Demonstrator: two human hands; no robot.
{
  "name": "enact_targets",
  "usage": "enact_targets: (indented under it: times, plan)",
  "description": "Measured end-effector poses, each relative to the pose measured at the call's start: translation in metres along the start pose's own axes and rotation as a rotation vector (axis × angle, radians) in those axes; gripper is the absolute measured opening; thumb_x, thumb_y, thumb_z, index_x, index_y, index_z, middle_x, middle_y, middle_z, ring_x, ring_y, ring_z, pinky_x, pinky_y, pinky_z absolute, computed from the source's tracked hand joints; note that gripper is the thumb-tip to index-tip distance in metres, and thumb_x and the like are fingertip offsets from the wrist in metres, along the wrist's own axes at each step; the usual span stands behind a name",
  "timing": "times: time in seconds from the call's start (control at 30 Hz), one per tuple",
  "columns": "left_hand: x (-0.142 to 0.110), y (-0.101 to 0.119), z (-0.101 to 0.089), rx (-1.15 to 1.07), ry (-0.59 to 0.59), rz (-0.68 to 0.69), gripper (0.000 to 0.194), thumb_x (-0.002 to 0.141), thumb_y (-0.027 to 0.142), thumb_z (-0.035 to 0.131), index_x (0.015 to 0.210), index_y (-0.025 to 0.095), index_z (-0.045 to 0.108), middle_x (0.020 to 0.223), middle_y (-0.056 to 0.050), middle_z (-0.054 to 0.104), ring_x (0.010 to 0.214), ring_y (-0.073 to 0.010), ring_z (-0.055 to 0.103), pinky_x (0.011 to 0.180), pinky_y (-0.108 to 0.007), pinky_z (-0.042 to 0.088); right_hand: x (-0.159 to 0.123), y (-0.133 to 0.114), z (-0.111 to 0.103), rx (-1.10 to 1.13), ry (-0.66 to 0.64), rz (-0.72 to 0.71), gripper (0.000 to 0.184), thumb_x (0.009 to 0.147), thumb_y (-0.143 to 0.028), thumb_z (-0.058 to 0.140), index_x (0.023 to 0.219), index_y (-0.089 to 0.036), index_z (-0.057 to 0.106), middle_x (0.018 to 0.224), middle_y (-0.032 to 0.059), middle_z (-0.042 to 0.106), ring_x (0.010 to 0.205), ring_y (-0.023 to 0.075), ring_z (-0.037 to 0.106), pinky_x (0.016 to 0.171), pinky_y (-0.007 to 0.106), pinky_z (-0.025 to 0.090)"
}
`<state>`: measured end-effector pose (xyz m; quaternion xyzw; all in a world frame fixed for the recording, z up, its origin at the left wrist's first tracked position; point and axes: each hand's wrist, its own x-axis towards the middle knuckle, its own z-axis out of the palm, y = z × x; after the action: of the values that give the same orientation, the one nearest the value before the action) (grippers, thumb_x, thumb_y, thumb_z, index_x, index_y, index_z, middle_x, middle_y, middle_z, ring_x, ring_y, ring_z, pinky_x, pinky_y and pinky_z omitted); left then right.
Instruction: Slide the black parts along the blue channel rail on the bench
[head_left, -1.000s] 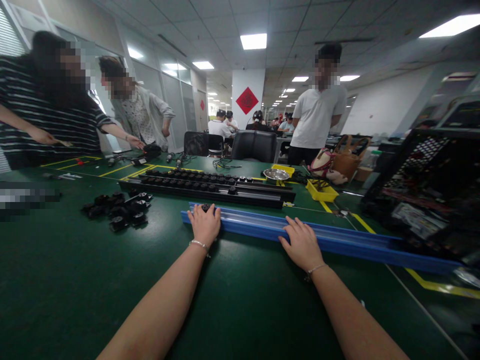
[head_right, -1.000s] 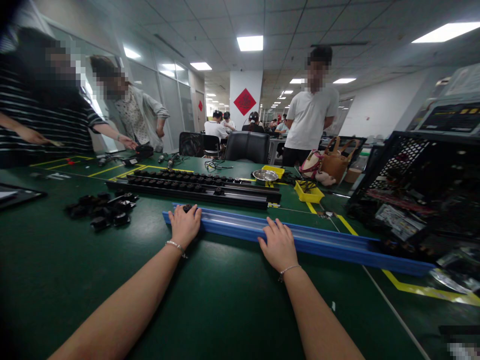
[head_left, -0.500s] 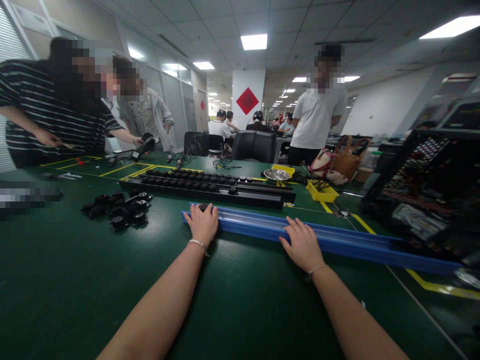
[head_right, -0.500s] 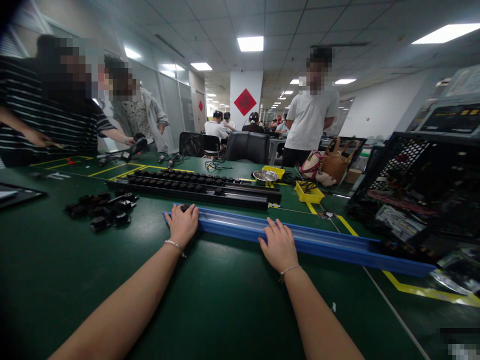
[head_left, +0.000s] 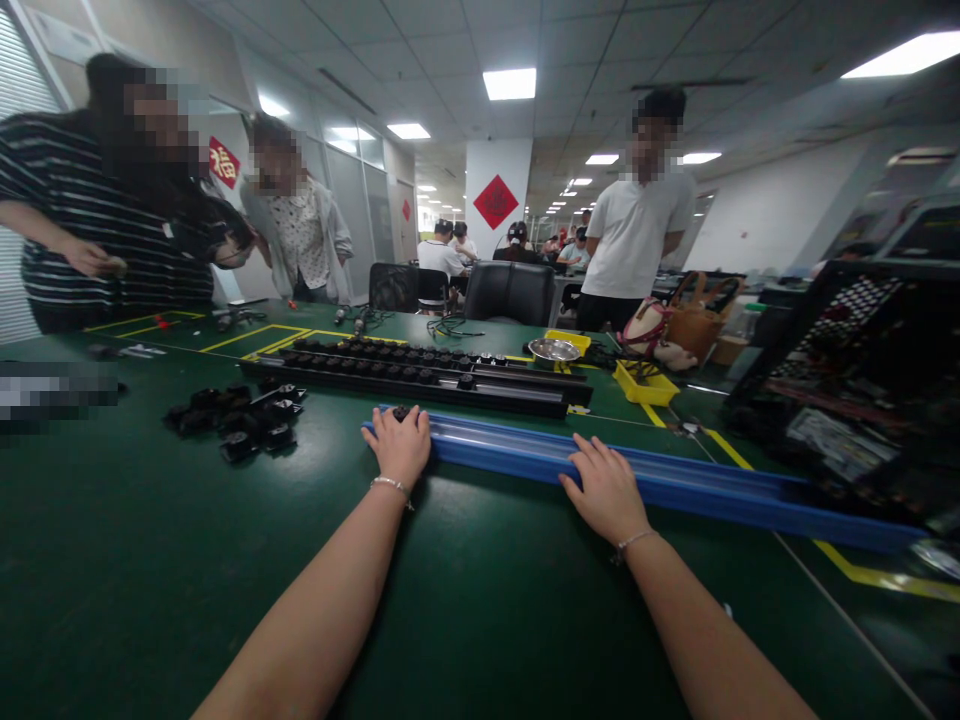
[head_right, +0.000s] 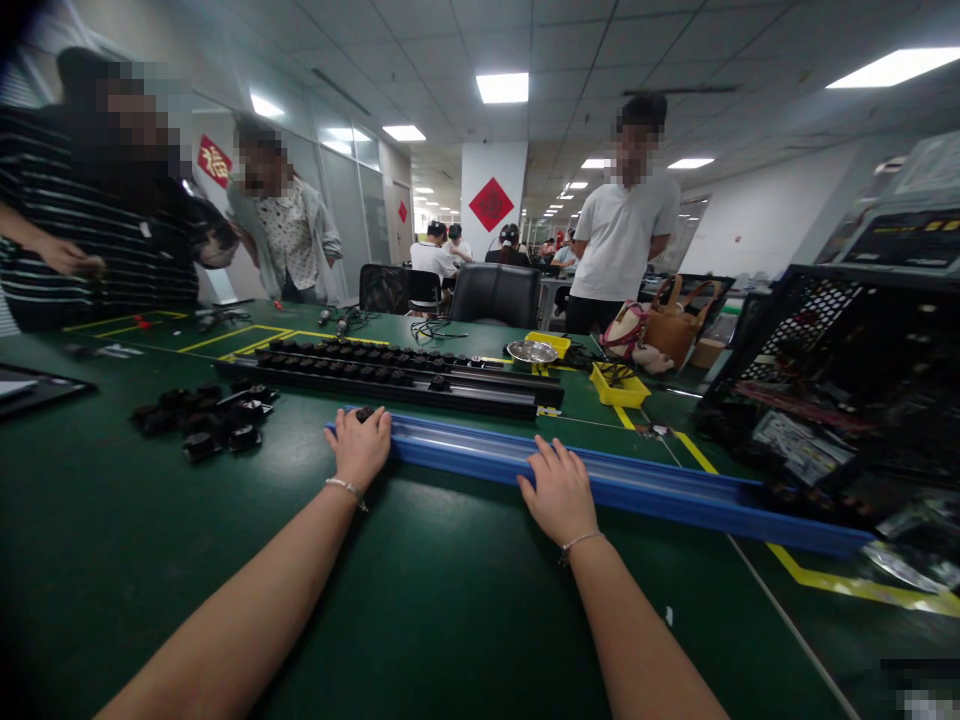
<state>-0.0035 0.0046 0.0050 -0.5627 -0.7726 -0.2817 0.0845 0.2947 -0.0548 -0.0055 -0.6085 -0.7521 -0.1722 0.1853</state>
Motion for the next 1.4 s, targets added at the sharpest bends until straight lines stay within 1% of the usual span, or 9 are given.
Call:
enact_targets:
  times: [0.27,0.47,0.63,0.73,0.97,1.1,1.23,1.4]
  plan:
    - [0.004,-0.005,0.001,-0.021,0.018,-0.018,0.045,0.09,0.043,0.03,0.117,0.027,0.062,0.128,-0.015,0.049,0.13,-0.0353,0.03,0.102,-0.059,0.025,0.0,-0.001,-0.003,-0.016,-0.027,0.003,0.03,0.084,-0.038,0.044,0.098,-0.018,0.062,0.135,0.0085,0.049,0.126,0.0289,0.039,0.101,0.045,0.03]
    - [0.007,-0.008,-0.001,-0.039,0.02,-0.023,0.044,0.09,0.042,0.031,0.118,0.026,0.062,0.128,-0.015,0.05,0.131,-0.0339,0.031,0.104,-0.056,0.026,0.0,-0.002,-0.003,-0.008,-0.017,-0.002,0.03,0.084,-0.037,0.044,0.098,-0.018,0.062,0.135,0.0092,0.049,0.126,0.0283,0.039,0.1,0.046,0.031]
    - [0.012,-0.013,0.001,-0.057,0.008,-0.061,0.043,0.09,0.041,0.033,0.117,0.027,0.062,0.129,-0.013,0.05,0.132,-0.0327,0.03,0.105,-0.054,0.024,0.0,-0.001,-0.002,-0.011,-0.009,-0.005,0.029,0.084,-0.037,0.045,0.098,-0.018,0.062,0.135,0.0084,0.05,0.125,0.0288,0.04,0.1,0.045,0.031]
    - [0.014,-0.015,0.002,-0.063,0.012,-0.061,0.042,0.089,0.04,0.034,0.116,0.027,0.063,0.127,-0.014,0.051,0.131,-0.0324,0.031,0.105,-0.051,0.026,0.0,-0.001,-0.001,-0.009,-0.003,-0.005,0.028,0.084,-0.037,0.045,0.097,-0.018,0.062,0.135,0.0086,0.05,0.125,0.0287,0.04,0.1,0.045,0.031]
    - [0.017,-0.02,0.005,-0.056,0.064,-0.05,0.041,0.089,0.04,0.035,0.112,0.026,0.066,0.122,-0.015,0.054,0.127,-0.0327,0.035,0.1,-0.048,0.032,0.0,0.0,-0.002,-0.015,-0.007,-0.007,0.029,0.084,-0.037,0.044,0.098,-0.018,0.061,0.134,0.008,0.05,0.125,0.0292,0.041,0.1,0.045,0.031]
    - [0.019,-0.023,0.006,-0.045,0.08,-0.053,0.044,0.09,0.041,0.033,0.106,0.022,0.069,0.119,-0.015,0.056,0.125,-0.0328,0.037,0.099,-0.047,0.034,0.0,0.0,-0.002,-0.015,-0.005,-0.009,0.028,0.084,-0.037,0.045,0.097,-0.018,0.062,0.134,0.0085,0.05,0.125,0.0295,0.041,0.1,0.045,0.032]
    - [0.022,-0.026,0.006,-0.043,0.087,-0.065,0.049,0.091,0.041,0.029,0.103,0.018,0.071,0.118,-0.016,0.056,0.123,-0.0335,0.037,0.098,-0.046,0.035,0.0,-0.001,-0.003,-0.02,-0.009,-0.004,0.028,0.084,-0.037,0.045,0.097,-0.018,0.062,0.135,0.0084,0.049,0.125,0.0293,0.041,0.1,0.045,0.031]
    - [0.025,-0.028,0.004,-0.048,0.071,-0.081,0.049,0.092,0.04,0.028,0.101,0.018,0.07,0.118,-0.016,0.057,0.121,-0.0329,0.039,0.094,-0.047,0.039,0.0,-0.001,-0.004,-0.022,-0.017,-0.003,0.028,0.084,-0.037,0.045,0.097,-0.018,0.062,0.135,0.0084,0.05,0.125,0.0292,0.041,0.1,0.045,0.031]
